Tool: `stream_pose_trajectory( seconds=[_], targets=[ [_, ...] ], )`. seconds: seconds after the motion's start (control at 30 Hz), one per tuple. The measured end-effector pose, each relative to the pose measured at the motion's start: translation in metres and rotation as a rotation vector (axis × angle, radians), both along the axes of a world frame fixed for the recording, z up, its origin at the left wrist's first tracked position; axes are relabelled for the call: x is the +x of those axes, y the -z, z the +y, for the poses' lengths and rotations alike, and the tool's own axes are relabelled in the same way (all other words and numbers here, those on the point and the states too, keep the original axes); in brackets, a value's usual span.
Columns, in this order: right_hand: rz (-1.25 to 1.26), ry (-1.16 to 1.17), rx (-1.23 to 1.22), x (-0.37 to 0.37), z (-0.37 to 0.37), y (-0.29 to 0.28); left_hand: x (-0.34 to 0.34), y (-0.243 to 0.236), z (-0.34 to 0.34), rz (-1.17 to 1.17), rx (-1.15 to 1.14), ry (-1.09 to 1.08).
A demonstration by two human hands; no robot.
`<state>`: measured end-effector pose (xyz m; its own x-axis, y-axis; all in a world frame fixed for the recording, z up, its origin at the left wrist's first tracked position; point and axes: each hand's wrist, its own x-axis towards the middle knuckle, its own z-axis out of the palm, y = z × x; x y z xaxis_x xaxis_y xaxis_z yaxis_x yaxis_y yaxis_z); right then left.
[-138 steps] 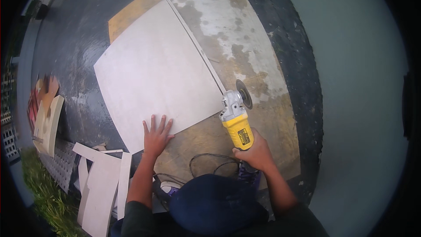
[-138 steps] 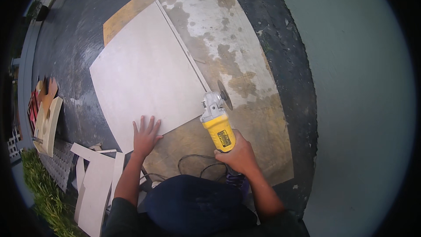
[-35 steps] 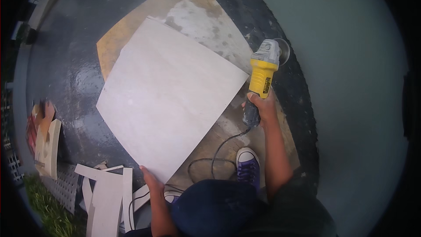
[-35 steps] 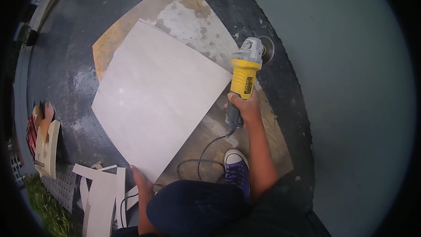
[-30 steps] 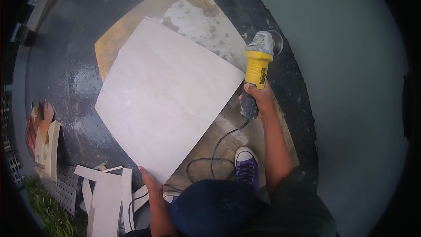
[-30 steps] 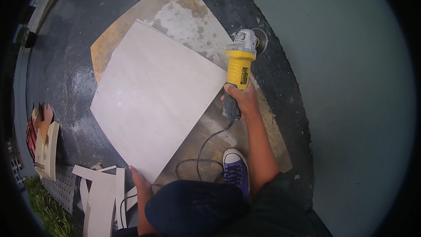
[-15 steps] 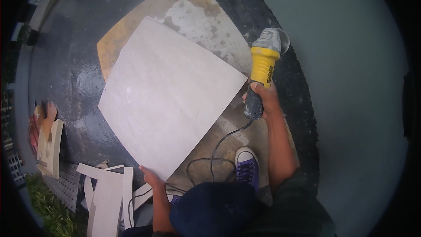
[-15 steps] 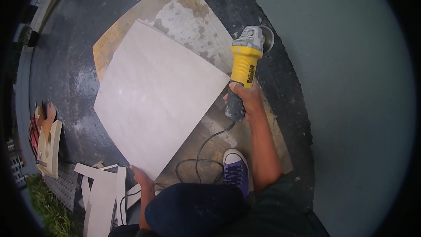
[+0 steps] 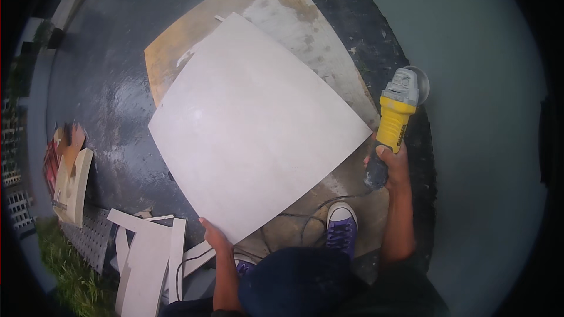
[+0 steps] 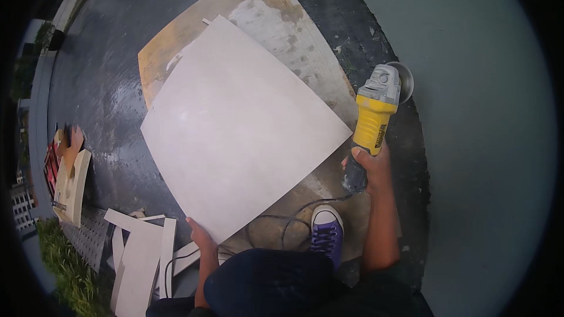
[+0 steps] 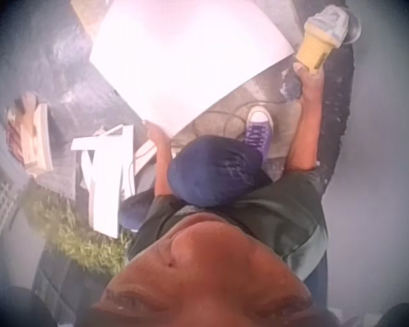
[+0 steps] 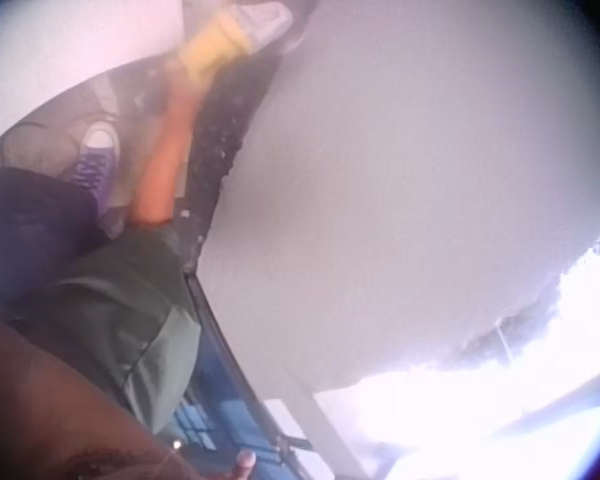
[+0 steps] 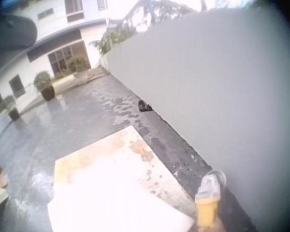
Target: The person picks up a power tool and plugs it into a power strip, then uses the tool to cut along the edge of a tile.
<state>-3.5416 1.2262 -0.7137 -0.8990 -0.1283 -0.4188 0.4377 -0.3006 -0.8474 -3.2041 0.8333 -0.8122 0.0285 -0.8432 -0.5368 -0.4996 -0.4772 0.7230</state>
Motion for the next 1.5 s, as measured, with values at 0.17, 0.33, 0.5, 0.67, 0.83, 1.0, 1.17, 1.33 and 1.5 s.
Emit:
stream_pose_trajectory(
  seconds=[0.17,0.33,0.5,0.67,0.83,1.0,1.17,1.33,1.5],
  targets=[
    [-0.082,0.007,-0.021,0.000,0.002,0.017,0.000,0.004,-0.001,-0.030,-0.011,0.014],
    [-0.083,0.017,-0.056,-0.002,0.002,0.024,0.006,0.016,-0.023,0.015,0.004,0.004],
    [-0.002,-0.026,0.057,0.001,0.008,0.008,-0.006,0.011,-0.039,0.042,-0.015,0.060],
    [0.036,-0.103,0.159,0.011,0.023,-0.004,-0.005,0.013,-0.057,0.011,0.023,0.075],
    [0.031,-0.150,0.171,0.019,0.029,-0.012,0.006,0.022,-0.058,0.190,0.091,0.145],
    [0.007,-0.174,0.195,0.025,0.027,-0.017,-0.006,0.029,-0.025,0.175,0.164,0.086],
    [-0.002,-0.153,0.196,0.025,0.027,-0.013,0.002,0.036,-0.018,0.231,0.170,0.108],
    [-0.013,-0.153,0.239,0.028,0.035,-0.003,0.007,0.031,-0.029,-0.225,0.162,0.294],
    [0.017,-0.204,0.355,0.032,0.044,0.014,-0.005,0.021,-0.040,-0.482,0.146,0.458]
  ],
)
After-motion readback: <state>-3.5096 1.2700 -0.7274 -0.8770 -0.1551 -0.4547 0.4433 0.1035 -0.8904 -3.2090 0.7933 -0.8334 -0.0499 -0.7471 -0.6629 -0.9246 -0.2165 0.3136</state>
